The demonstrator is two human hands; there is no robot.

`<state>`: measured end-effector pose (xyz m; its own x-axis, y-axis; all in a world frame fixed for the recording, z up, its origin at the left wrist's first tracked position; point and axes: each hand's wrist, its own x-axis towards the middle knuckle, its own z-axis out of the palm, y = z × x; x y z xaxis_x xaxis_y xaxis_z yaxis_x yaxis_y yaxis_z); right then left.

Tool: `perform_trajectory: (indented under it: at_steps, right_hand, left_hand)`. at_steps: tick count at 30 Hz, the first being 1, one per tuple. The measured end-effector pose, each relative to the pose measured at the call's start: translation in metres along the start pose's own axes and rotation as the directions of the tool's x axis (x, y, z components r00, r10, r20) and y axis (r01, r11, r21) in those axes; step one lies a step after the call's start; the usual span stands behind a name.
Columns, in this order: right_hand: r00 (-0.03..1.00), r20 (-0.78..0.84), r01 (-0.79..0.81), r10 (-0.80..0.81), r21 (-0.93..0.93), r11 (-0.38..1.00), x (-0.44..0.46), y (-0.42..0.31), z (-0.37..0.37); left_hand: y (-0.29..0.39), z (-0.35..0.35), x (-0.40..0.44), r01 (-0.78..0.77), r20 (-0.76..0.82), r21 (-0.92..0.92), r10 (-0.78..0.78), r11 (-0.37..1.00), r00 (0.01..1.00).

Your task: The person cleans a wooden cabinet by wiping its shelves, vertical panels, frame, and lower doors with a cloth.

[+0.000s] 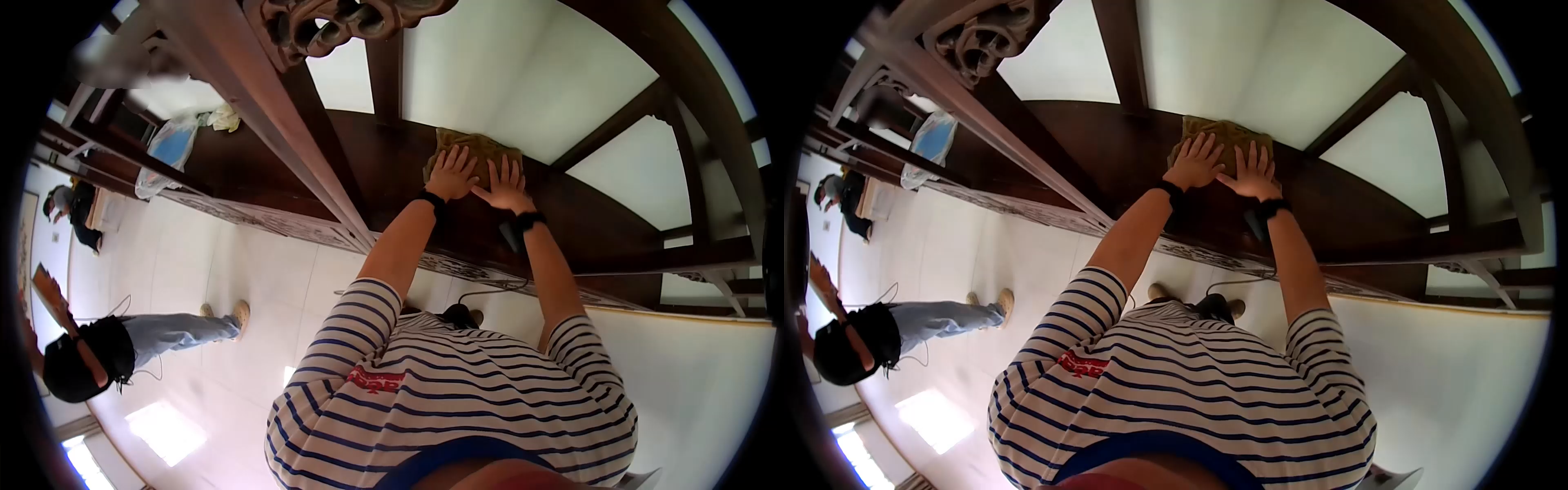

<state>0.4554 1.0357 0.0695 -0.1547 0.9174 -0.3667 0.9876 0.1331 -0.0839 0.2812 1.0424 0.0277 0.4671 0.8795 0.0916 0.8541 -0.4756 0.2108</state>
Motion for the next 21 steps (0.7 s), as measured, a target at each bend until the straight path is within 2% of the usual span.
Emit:
perform_trajectory:
  at_steps: [2,6,13,15,18,21]
  right_hand:
    - [0.999,0.053,0.007,-0.002,-0.087,0.996,0.013,0.000,-0.015]
    - [0.997,0.058,-0.039,0.043,-0.075,0.996,0.014,-0.002,-0.020]
    - [0.997,-0.076,0.001,-0.001,0.002,1.000,0.008,0.003,-0.005]
    - [0.985,-0.173,-0.015,0.011,-0.024,1.000,-0.003,0.000,0.008]
    - [0.973,-0.231,-0.030,0.015,-0.064,0.997,-0.029,-0.013,0.024]
    - [0.970,-0.242,-0.027,0.019,-0.029,0.999,-0.053,-0.025,0.033]
  left_hand:
    - [-0.003,-0.003,0.006,0.048,0.040,-0.011,-0.047,0.999,0.998]
    - [-0.006,-0.012,0.010,0.020,0.097,-0.008,-0.019,1.000,0.995]
    - [0.007,-0.011,-0.002,0.046,0.032,0.076,-0.048,0.996,0.998]
    - [0.011,-0.008,-0.014,0.126,-0.076,0.118,-0.118,0.985,0.990]
    - [0.015,-0.011,-0.032,0.130,-0.041,0.137,-0.125,0.982,0.991]
    - [0.020,-0.017,-0.052,0.141,-0.044,0.168,-0.136,0.976,0.990]
